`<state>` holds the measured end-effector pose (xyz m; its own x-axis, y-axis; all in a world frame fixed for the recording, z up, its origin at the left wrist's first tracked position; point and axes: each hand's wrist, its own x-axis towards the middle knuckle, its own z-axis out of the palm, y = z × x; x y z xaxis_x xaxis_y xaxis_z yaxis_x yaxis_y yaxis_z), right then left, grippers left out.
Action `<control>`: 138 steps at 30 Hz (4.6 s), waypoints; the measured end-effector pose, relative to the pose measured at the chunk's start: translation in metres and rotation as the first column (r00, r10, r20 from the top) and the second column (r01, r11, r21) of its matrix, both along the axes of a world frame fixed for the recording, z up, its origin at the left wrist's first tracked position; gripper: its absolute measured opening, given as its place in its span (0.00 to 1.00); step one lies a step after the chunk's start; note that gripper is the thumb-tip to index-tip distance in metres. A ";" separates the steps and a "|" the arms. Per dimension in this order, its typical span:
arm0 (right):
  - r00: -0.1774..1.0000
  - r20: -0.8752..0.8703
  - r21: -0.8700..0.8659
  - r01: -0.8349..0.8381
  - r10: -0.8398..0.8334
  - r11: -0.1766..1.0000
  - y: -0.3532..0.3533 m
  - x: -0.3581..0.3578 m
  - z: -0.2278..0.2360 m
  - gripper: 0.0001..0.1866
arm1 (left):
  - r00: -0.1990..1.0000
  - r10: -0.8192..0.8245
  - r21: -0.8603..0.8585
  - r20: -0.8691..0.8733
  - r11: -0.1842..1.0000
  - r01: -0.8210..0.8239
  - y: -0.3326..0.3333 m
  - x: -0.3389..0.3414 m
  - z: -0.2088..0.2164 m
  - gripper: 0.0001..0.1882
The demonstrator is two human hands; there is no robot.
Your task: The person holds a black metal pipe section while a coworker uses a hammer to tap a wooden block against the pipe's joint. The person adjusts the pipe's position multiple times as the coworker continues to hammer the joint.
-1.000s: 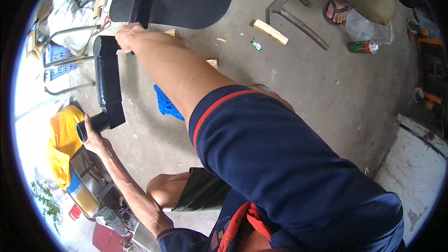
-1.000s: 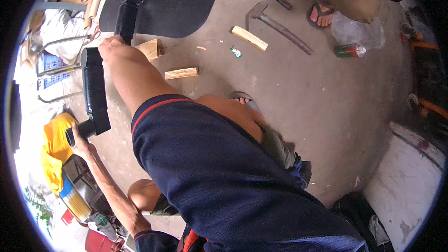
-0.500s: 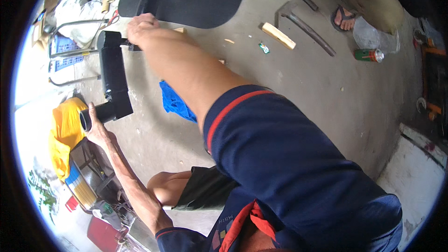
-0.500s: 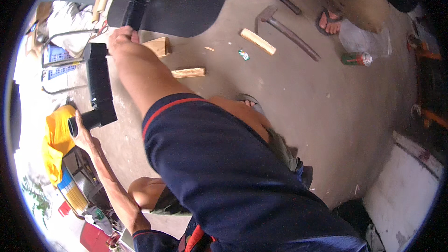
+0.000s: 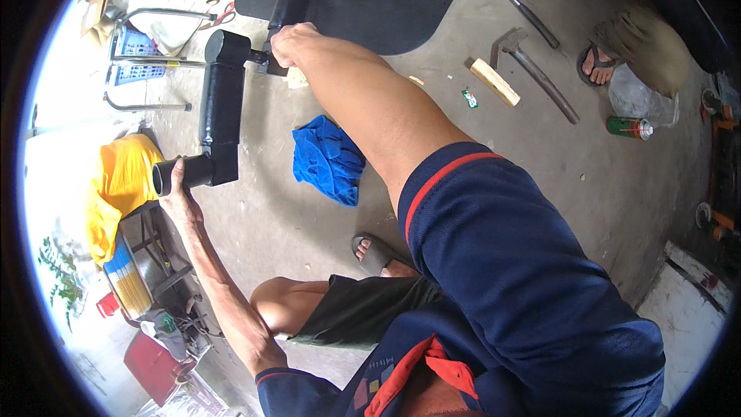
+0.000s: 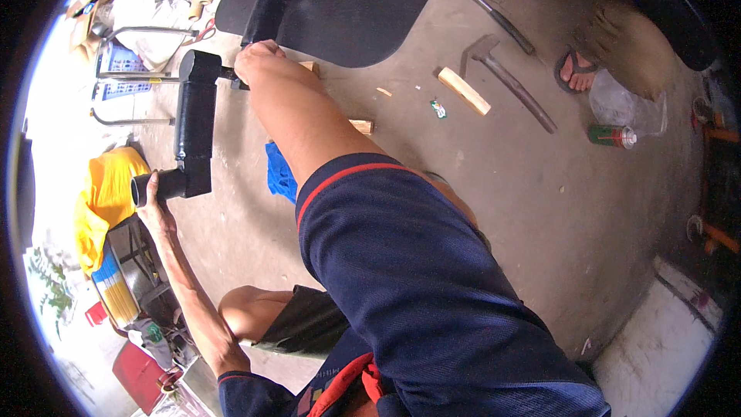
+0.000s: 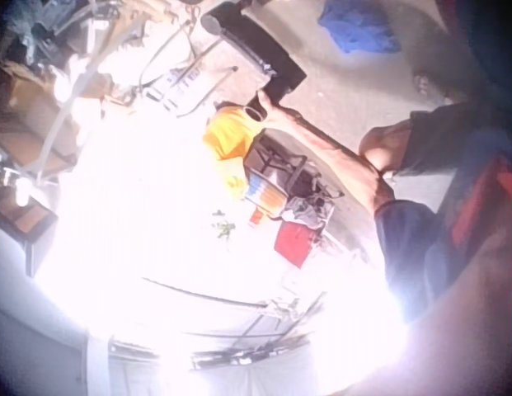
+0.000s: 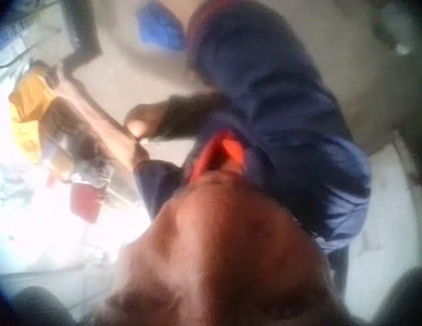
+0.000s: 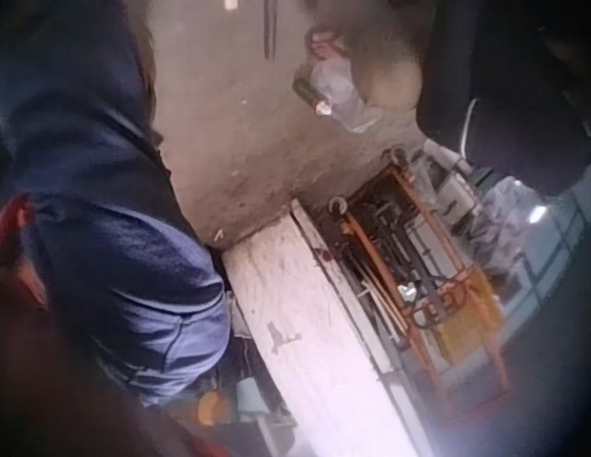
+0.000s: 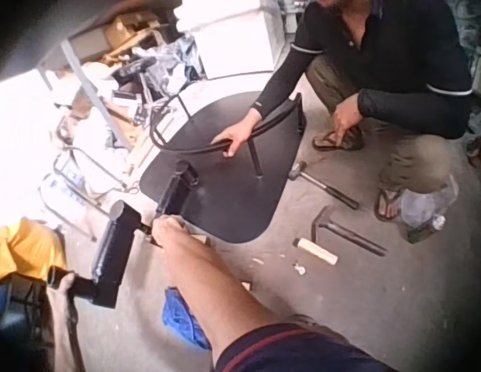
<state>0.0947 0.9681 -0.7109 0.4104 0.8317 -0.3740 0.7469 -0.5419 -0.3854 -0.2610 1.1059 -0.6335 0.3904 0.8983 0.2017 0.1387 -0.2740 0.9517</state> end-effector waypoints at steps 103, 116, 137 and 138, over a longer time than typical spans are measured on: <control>0.827 -0.515 0.294 0.419 -0.227 0.859 0.044 0.025 -0.027 0.15 | 0.993 -0.105 -0.031 -0.047 0.994 0.104 -0.008 -0.004 0.004 0.25; 0.922 -0.275 0.212 0.335 -0.273 0.918 0.006 0.027 -0.014 0.14 | 0.995 -0.101 -0.031 -0.014 0.994 0.101 -0.007 -0.004 0.001 0.22; 0.993 -0.114 -0.016 0.027 -0.028 1.000 0.004 0.023 -0.019 0.12 | 0.994 -0.062 0.032 -0.089 0.997 0.065 -0.011 -0.003 0.002 0.18; 0.992 -0.118 -0.015 0.040 -0.041 0.999 0.004 0.022 -0.018 0.14 | 0.994 -0.073 0.031 -0.079 0.997 0.076 -0.010 -0.003 0.002 0.18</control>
<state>0.1168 0.9717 -0.7291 0.3960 0.8101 -0.4324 0.6740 -0.5762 -0.4622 -0.2638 1.0958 -0.6315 0.4718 0.8593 0.1975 0.1904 -0.3181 0.9288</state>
